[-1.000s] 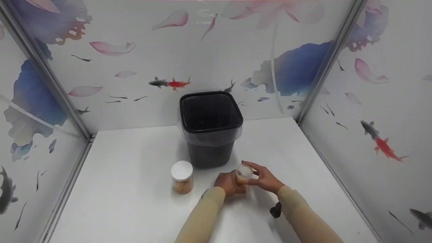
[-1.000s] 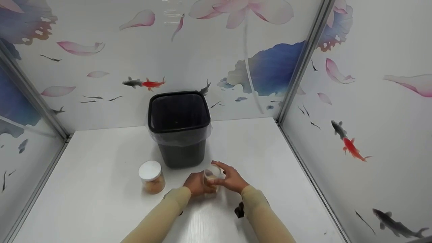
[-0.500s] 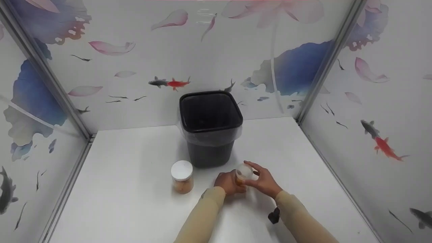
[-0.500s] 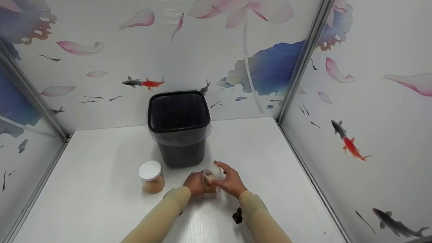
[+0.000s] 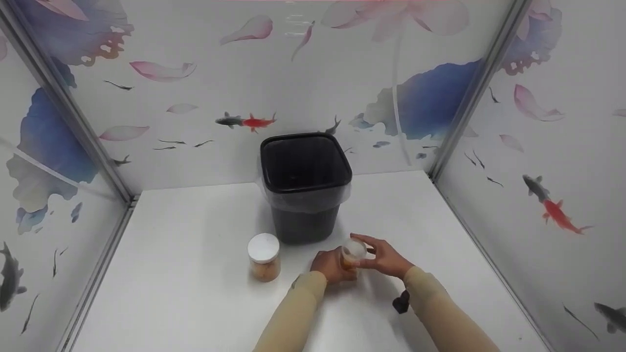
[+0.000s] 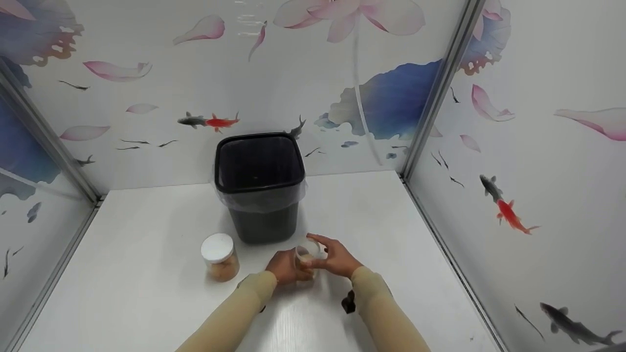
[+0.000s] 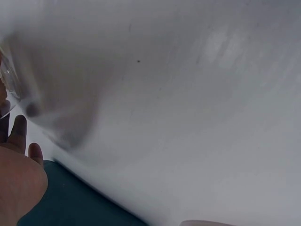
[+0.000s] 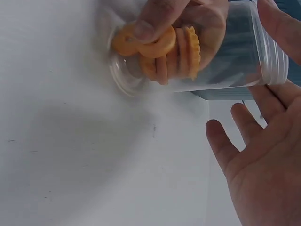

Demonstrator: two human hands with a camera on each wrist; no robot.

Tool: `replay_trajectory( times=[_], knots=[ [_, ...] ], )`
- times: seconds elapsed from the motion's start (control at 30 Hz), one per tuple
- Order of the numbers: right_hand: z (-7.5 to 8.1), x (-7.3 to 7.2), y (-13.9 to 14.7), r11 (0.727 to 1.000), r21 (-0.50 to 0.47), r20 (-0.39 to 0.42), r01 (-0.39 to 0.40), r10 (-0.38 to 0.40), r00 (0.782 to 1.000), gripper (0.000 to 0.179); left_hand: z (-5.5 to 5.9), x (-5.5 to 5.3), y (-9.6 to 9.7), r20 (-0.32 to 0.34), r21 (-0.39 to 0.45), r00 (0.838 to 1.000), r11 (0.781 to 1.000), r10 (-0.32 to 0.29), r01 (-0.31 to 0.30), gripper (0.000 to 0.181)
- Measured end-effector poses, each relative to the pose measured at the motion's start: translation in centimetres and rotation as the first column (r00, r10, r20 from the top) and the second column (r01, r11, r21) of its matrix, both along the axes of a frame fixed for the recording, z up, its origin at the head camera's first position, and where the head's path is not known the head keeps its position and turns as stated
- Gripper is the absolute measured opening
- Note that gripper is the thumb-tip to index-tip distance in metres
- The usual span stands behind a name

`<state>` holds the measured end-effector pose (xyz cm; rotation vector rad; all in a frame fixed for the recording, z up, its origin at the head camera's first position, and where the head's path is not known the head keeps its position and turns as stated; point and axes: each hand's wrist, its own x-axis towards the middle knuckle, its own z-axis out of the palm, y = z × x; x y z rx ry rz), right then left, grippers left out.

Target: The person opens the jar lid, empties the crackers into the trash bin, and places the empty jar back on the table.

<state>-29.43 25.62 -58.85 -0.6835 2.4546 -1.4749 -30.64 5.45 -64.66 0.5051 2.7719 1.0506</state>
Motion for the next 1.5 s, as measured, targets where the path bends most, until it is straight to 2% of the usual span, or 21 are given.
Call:
replay_trajectory(
  times=[0.13, 0.23, 0.33, 0.37, 0.47, 0.7, 0.87, 1.03, 1.23, 1.4, 1.5],
  knots=[
    [-0.2, 0.5, -0.4, 0.998, -0.005, 0.003, 0.07, -0.07, 0.998, 0.072, 0.1, -0.1, 0.1, 0.019, -0.001, 1.0, 1.0, 0.011, -0.011, 0.067],
    [1.0, 1.7, -1.4, 0.99, -0.035, 0.01, 0.135, -0.135, 0.991, 0.073, 0.2, -0.1, 0.0, 0.025, -0.013, 1.0, 1.0, 0.017, -0.017, 0.067],
    [2.2, 2.6, -2.2, 0.984, -0.073, 0.013, 0.16, -0.16, 0.987, 0.072, 0.2, -0.1, -0.1, 0.01, -0.029, 1.0, 1.0, 0.002, -0.002, 0.065],
    [2.6, 2.8, -2.4, 0.984, -0.083, 0.011, 0.159, -0.159, 0.987, 0.071, 0.2, -0.1, -0.1, 0.002, -0.034, 1.0, 0.999, -0.003, 0.003, 0.063],
    [2.6, 2.5, -2.2, 0.988, -0.088, 0.006, 0.128, -0.128, 0.992, 0.068, 0.1, -0.2, -0.1, -0.023, -0.038, 1.0, 0.999, -0.019, 0.018, 0.06],
    [3.2, 1.6, -1.5, 0.999, -0.048, 0.008, 0.014, -0.014, 1.0, 0.066, -0.3, 0.0, -0.1, -0.014, 0.004, 1.0, 1.0, -0.016, 0.016, 0.063],
    [3.5, 1.6, -1.4, 1.0, -0.031, 0.03, 0.003, -0.002, 1.0, 0.066, -0.3, 0.0, -0.1, -0.021, 0.019, 1.0, 1.0, -0.015, 0.016, 0.062],
    [3.5, 1.8, -1.7, 0.999, -0.042, 0.019, 0.035, -0.034, 0.999, 0.068, -0.3, -0.1, -0.1, -0.022, 0.018, 1.0, 1.0, -0.017, 0.017, 0.061],
    [3.0, 2.5, -2.1, 0.992, -0.052, 0.018, 0.113, -0.112, 0.994, 0.07, -0.2, 0.0, 0.0, 0.002, -0.001, 1.0, 1.0, -0.007, 0.007, 0.062],
    [2.4, 2.9, -2.6, 0.982, -0.077, 0.009, 0.175, -0.175, 0.985, 0.069, 0.0, 0.1, 0.0, -0.029, -0.058, 0.999, 0.998, -0.017, 0.016, 0.059],
    [1.7, 2.6, -2.6, 0.976, -0.094, -0.007, 0.198, -0.199, 0.98, 0.069, 0.1, 0.1, -0.1, -0.042, -0.074, 0.999, 0.997, -0.02, 0.017, 0.058]
  ],
)
